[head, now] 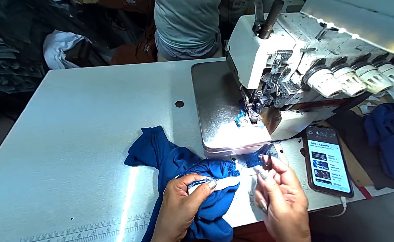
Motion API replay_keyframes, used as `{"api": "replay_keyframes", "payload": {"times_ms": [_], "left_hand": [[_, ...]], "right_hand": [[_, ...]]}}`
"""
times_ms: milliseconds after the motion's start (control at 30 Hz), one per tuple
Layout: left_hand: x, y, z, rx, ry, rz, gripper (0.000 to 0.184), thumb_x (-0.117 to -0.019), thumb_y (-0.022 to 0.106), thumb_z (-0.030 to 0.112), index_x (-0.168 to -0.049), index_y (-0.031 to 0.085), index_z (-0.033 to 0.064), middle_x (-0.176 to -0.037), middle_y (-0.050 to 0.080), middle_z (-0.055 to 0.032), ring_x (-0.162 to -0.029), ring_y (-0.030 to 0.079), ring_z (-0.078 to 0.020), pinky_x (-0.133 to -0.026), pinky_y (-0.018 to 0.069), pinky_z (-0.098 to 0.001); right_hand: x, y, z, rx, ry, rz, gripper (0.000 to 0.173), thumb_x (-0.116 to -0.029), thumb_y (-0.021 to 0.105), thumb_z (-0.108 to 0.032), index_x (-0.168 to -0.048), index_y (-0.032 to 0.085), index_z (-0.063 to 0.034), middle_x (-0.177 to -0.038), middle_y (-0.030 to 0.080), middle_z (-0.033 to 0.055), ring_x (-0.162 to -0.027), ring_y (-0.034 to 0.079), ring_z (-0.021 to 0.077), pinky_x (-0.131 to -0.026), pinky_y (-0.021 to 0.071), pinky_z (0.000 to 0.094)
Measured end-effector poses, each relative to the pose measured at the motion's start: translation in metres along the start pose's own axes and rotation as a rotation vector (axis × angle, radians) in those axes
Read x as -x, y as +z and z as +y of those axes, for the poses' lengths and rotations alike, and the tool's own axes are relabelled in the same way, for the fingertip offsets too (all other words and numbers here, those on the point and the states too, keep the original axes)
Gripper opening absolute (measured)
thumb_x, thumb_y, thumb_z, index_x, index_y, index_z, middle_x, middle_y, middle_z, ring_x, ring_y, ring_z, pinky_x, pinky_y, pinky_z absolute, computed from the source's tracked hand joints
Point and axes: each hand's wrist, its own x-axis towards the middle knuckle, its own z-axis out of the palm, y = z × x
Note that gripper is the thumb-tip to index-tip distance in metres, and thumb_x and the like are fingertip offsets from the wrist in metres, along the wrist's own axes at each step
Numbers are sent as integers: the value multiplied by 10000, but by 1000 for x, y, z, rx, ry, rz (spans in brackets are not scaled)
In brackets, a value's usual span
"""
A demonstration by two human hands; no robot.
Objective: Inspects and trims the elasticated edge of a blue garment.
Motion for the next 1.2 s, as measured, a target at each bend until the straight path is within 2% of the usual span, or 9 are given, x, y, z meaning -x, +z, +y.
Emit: {"api": "replay_keyframes", "payload": {"times_ms": [200, 267, 400, 567, 700, 767, 1000, 1100, 1200], "left_hand": [[0, 1, -1, -42, 33, 23, 85, -857, 729, 116, -888, 795, 72, -798, 752, -6, -745, 707, -43, -700, 583, -183], [0, 3, 0, -59, 19, 43, 89, -848, 723, 110, -888, 793, 73, -787, 749, -1, -737, 704, -37, -691, 582, -178], [1, 4, 1, -70, 8, 46, 114, -849, 715, 91, -926, 793, 59, -819, 761, -5, -765, 716, -37, -707, 591, -183], [1, 2, 1, -94, 45, -6, 118, -819, 757, 102, -925, 802, 79, -864, 769, -2, -808, 725, -47, -740, 604, -198], [0, -1, -5, -163, 193, -99, 128, -831, 741, 106, -933, 818, 107, -883, 753, 42, -845, 690, 1, -783, 572, -154], [-1, -4, -8, -198, 229, -141, 136, -832, 729, 106, -934, 818, 117, -863, 731, 57, -831, 663, 17, -770, 552, -138], [-3, -10, -4, -256, 218, -258, 121, -892, 734, 186, -962, 813, 128, -887, 741, 57, -870, 673, 18, -801, 554, -141], [-3, -10, -6, -259, 243, -278, 102, -883, 736, 187, -923, 814, 135, -834, 709, 80, -837, 640, 44, -772, 524, -116], [-3, -11, -6, -259, 246, -281, 91, -882, 738, 190, -905, 807, 135, -824, 700, 83, -832, 632, 48, -762, 518, -111]], "right_hand": [[-25, -27, -8, 195, 53, 128, 324, -1034, 469, -118, -1353, 496, -63, -750, 540, -45, -453, 440, 10, -399, 397, 151], [-20, -32, -7, 415, -87, 77, 404, -1009, 541, -135, -1384, 479, 3, -834, 561, -25, -589, 516, -9, -513, 448, 140], [3, -17, -11, 556, -329, -181, 332, -949, 660, -177, -1176, 629, 63, -952, 694, 65, -779, 614, -29, -704, 533, 122], [-7, -3, -17, 424, -192, -361, 413, -874, 764, -269, -1168, 687, 10, -768, 594, -63, -642, 466, -83, -575, 401, 82], [-32, -3, -28, 496, 73, -695, 379, -937, 704, -314, -1245, 708, -93, -980, 741, -47, -884, 673, -33, -822, 566, 185], [-39, -3, -25, 528, 91, -771, 219, -931, 666, -259, -1047, 759, -98, -859, 704, -51, -790, 616, -32, -727, 500, 183], [-54, -23, -32, 321, 198, -647, 120, -917, 673, -168, -801, 646, -177, -678, 562, -118, -572, 476, -67, -529, 381, 101], [-54, -23, -35, -183, 407, -764, 120, -1009, 580, -164, -907, 642, -173, -662, 526, -92, -528, 444, -55, -497, 369, 107], [-51, -15, -34, -578, 618, -866, 188, -1072, 481, -178, -1005, 648, -124, -796, 670, -15, -542, 563, -33, -507, 472, 112]]}}
